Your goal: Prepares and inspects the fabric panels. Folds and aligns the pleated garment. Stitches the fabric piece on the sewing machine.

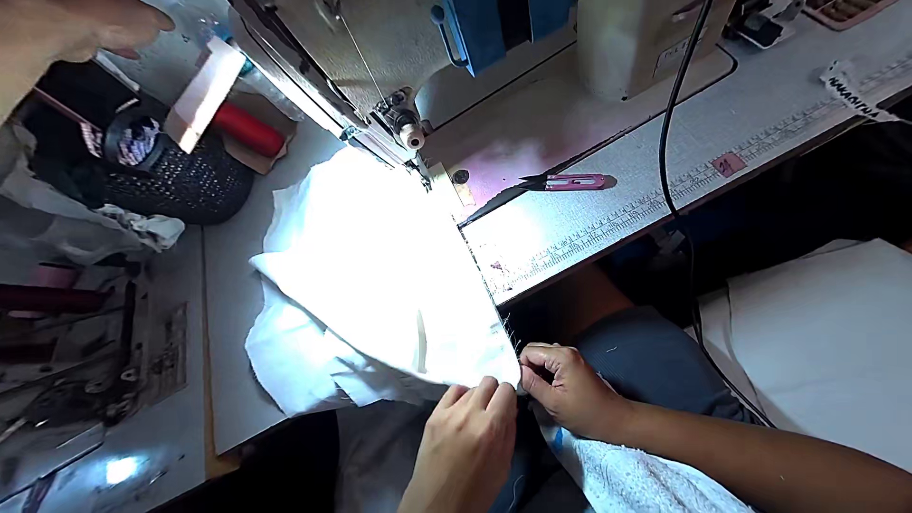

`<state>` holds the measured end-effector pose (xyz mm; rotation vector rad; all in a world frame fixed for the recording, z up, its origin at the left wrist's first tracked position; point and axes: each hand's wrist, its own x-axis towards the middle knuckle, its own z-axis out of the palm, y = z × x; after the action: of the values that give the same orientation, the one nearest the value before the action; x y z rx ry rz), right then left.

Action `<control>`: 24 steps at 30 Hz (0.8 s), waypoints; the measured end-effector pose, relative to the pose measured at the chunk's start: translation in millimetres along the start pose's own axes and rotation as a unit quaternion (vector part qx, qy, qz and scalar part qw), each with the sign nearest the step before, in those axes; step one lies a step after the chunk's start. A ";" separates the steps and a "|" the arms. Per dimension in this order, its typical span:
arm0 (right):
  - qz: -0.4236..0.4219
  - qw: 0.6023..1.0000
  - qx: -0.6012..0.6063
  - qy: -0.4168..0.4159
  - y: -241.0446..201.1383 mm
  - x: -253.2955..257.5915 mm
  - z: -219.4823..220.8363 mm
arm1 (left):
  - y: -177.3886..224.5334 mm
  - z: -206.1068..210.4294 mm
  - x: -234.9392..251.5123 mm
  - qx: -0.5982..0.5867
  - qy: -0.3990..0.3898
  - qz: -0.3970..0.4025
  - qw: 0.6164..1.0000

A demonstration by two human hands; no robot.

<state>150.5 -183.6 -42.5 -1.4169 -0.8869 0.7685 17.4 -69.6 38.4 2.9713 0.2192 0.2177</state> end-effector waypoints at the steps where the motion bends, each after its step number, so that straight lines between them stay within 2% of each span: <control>1: 0.000 1.000 0.002 -0.003 0.5 -0.2 -1.4 | 2.6 1.7 -2.1 -0.018 0.027 -0.011 0.999; 3: 0.003 1.000 0.004 -0.009 1.0 -0.5 -3.8 | -0.9 3.3 -4.1 0.009 0.078 -0.046 0.996; 6: -0.003 1.000 0.001 -0.008 0.3 1.3 -3.5 | -28.5 -2.8 -3.4 0.053 0.052 -0.056 0.996; 8: 0.004 1.000 -0.002 -0.010 0.7 -0.2 -1.9 | -44.3 -5.2 -5.5 0.034 0.044 -0.023 0.998; 13: 0.018 0.999 0.027 -0.012 1.1 -0.3 -1.0 | -50.2 4.3 -6.8 0.003 0.099 0.092 0.991; 18: 0.026 0.999 0.041 -0.014 0.4 -1.0 -0.8 | -52.4 24.3 -6.6 0.000 0.119 0.108 0.987; 22: 0.020 0.999 0.049 -0.010 -0.3 -1.4 -0.2 | -49.7 32.2 -12.7 -0.016 0.189 0.130 0.973; 24: 0.022 0.998 0.060 -0.011 0.2 -2.0 0.2 | -47.9 35.5 -15.1 -0.031 0.196 0.133 0.971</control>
<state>149.4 -185.3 -42.8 -1.3289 -0.8152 0.8576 1.7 -30.2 -6.1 2.8582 -0.1439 0.8281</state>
